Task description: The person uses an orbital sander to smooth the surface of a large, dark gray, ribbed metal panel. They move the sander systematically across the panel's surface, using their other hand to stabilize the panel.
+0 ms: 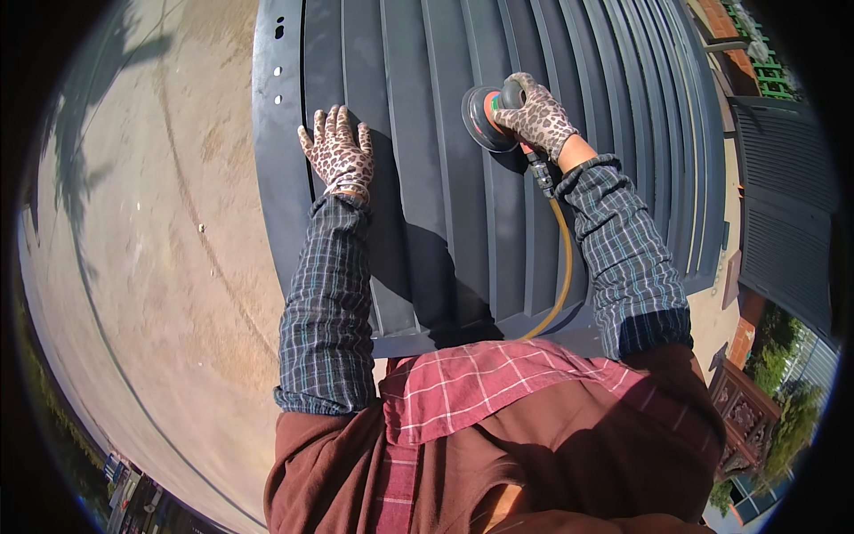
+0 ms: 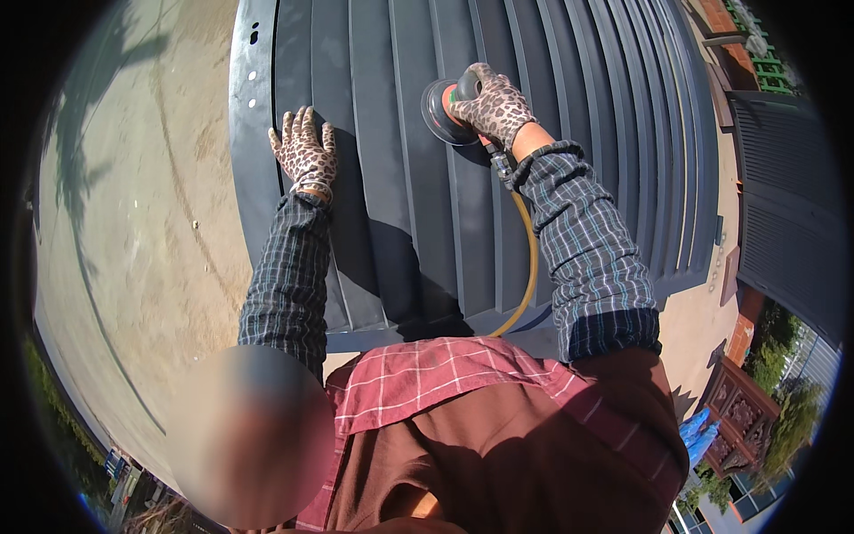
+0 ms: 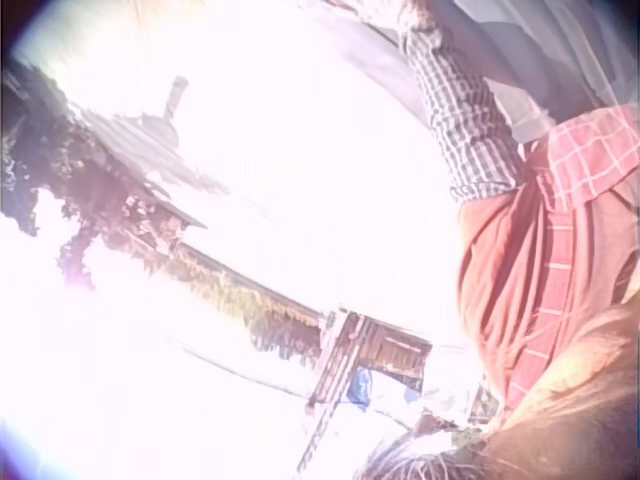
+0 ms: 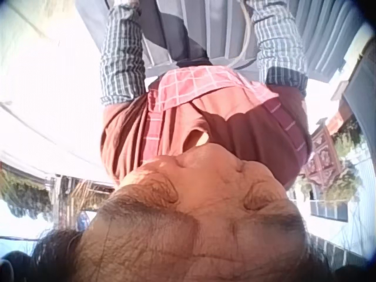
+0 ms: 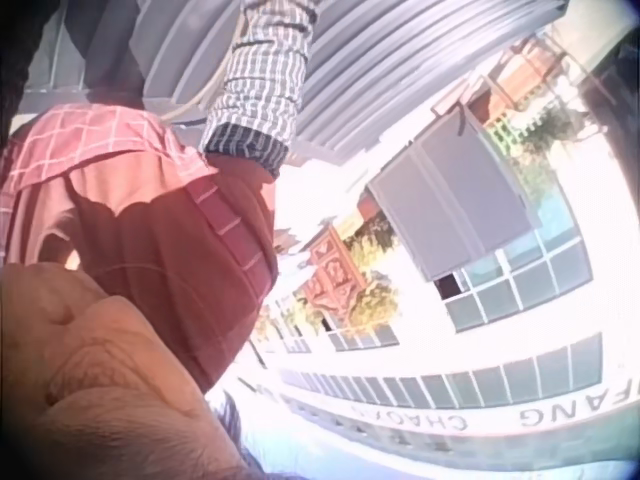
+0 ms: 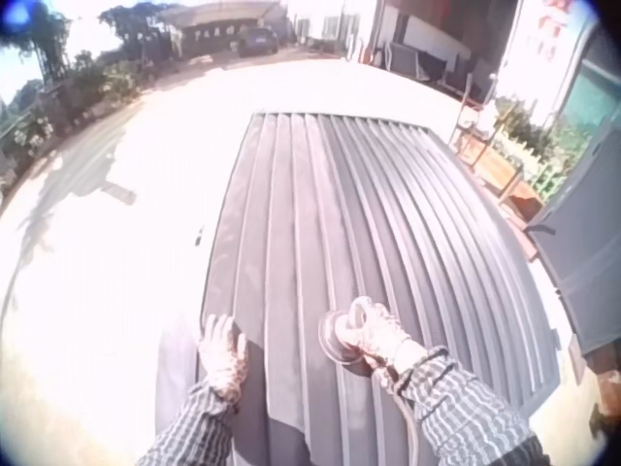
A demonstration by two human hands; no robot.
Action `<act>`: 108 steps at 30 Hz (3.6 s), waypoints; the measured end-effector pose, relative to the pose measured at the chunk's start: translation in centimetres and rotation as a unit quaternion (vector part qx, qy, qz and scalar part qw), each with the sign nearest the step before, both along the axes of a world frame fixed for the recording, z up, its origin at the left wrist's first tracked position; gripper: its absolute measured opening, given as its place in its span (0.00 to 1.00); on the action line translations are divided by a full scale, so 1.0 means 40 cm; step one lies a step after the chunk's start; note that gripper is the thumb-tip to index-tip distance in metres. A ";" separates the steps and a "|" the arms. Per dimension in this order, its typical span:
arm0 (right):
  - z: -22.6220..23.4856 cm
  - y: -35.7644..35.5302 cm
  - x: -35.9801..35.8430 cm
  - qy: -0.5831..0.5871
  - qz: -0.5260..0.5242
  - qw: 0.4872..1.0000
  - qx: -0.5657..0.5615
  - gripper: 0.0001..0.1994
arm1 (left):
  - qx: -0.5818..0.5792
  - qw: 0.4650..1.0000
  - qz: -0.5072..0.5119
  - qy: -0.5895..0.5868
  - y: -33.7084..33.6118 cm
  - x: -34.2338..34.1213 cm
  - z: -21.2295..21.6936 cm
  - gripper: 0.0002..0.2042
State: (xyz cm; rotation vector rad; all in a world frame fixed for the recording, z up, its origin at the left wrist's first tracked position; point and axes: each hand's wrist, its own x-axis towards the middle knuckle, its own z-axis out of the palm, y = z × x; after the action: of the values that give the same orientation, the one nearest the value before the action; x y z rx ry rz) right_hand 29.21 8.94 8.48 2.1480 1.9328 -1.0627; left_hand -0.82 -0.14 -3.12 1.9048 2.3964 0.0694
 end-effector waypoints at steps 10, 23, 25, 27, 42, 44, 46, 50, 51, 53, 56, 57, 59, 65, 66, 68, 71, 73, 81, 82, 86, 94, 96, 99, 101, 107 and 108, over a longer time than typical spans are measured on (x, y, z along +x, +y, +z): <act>-0.016 0.093 -0.008 0.066 -0.062 0.996 0.016 0.35 | -0.009 1.000 0.002 0.004 0.002 -0.004 0.015 0.26; -0.013 -0.017 -0.021 0.027 -0.073 0.997 -0.007 0.35 | -0.032 0.999 0.000 0.014 -0.007 -0.004 -0.011 0.28; 0.010 -0.089 -0.010 0.015 -0.084 0.996 -0.026 0.35 | -0.034 0.999 -0.003 0.006 0.008 0.002 -0.006 0.28; 0.011 -0.159 0.005 0.012 -0.086 0.996 -0.027 0.35 | -0.031 0.999 -0.011 -0.027 0.013 -0.010 -0.021 0.30; -0.033 -0.269 0.078 0.160 -0.146 0.971 0.100 0.34 | 0.092 0.992 -0.019 -0.086 -0.136 -0.007 -0.127 0.31; -0.046 -0.267 0.056 0.145 -0.140 0.976 0.084 0.35 | 0.089 0.993 -0.033 -0.074 -0.141 0.006 -0.120 0.31; -0.042 -0.265 0.024 0.114 -0.151 0.979 0.078 0.35 | 0.093 0.992 -0.037 -0.073 -0.136 0.004 -0.111 0.31; -0.096 -0.284 0.015 0.102 -0.181 0.976 0.070 0.35 | 0.084 0.994 -0.034 -0.069 -0.145 0.029 -0.087 0.30; -0.097 -0.290 0.012 0.092 -0.181 0.977 0.070 0.35 | 0.085 0.994 -0.034 -0.067 -0.141 0.034 -0.076 0.30; -0.109 -0.287 0.015 0.080 -0.174 0.977 0.091 0.36 | 0.082 0.994 -0.034 -0.064 -0.129 0.046 -0.055 0.30; -0.124 -0.248 0.035 0.109 -0.163 0.978 0.067 0.37 | 0.084 0.995 -0.031 -0.039 -0.144 0.047 -0.058 0.30; -0.083 -0.240 0.009 0.070 -0.152 0.985 0.048 0.37 | 0.070 0.997 -0.031 -0.033 -0.147 0.050 -0.055 0.31; -0.041 -0.213 -0.019 0.064 -0.161 0.985 0.012 0.37 | 0.057 0.997 -0.028 -0.033 -0.159 0.052 -0.048 0.31; -0.047 -0.075 -0.029 0.056 -0.145 0.988 0.009 0.35 | 0.025 0.999 -0.024 -0.030 -0.169 0.054 -0.024 0.31; -0.055 -0.042 -0.018 0.054 -0.147 0.988 0.015 0.35 | 0.025 0.999 -0.028 -0.032 -0.163 0.060 -0.020 0.31; -0.054 0.003 -0.025 0.029 -0.149 0.988 0.035 0.34 | 0.024 0.999 -0.030 -0.031 -0.161 0.064 -0.013 0.30; -0.010 0.029 -0.058 0.050 -0.155 0.986 0.033 0.34 | 0.032 0.999 -0.028 -0.026 -0.169 0.051 -0.023 0.30; -0.012 0.025 -0.043 0.055 -0.139 0.988 0.032 0.36 | 0.041 0.998 -0.030 -0.033 -0.164 0.053 -0.026 0.30; -0.059 -0.164 -0.020 0.031 -0.127 0.991 -0.012 0.39 | 0.041 0.998 -0.025 -0.032 -0.150 0.045 -0.060 0.30; -0.065 -0.188 -0.020 0.019 -0.120 0.992 -0.016 0.39 | 0.038 0.998 -0.024 -0.033 -0.145 0.043 -0.061 0.30; -0.087 -0.243 -0.005 0.064 -0.137 0.988 -0.027 0.38 | 0.021 0.991 -0.001 -0.135 -0.111 0.009 -0.097 0.32; 0.039 -0.199 -0.143 0.101 -0.044 0.980 0.164 0.44 | -0.042 0.669 -0.006 -0.742 -0.135 0.221 0.126 0.28; 0.101 -0.214 -0.203 0.129 0.016 0.971 0.199 0.44 | 0.013 0.571 0.023 -0.821 -0.145 0.227 0.140 0.34; 0.092 -0.252 -0.245 0.199 0.073 0.935 0.284 0.43 | 0.029 0.422 0.063 -0.904 -0.173 0.184 0.213 0.34; 0.075 -0.286 -0.259 0.228 0.137 0.897 0.352 0.43 | -0.001 0.346 0.044 -0.937 -0.153 0.137 0.193 0.32; -0.028 -0.402 -0.305 0.368 0.244 0.806 0.395 0.41 | 0.019 0.319 0.052 -0.946 -0.167 0.058 0.200 0.32; -0.034 -0.422 -0.302 0.375 0.255 0.799 0.395 0.40 | 0.118 0.375 0.066 -0.917 -0.162 0.067 0.203 0.31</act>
State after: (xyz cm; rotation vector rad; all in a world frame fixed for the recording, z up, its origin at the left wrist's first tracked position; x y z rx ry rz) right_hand 17.15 -7.94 7.11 1.2110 3.5681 -1.2138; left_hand 1.87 -6.64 5.00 0.3757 0.6683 1.5247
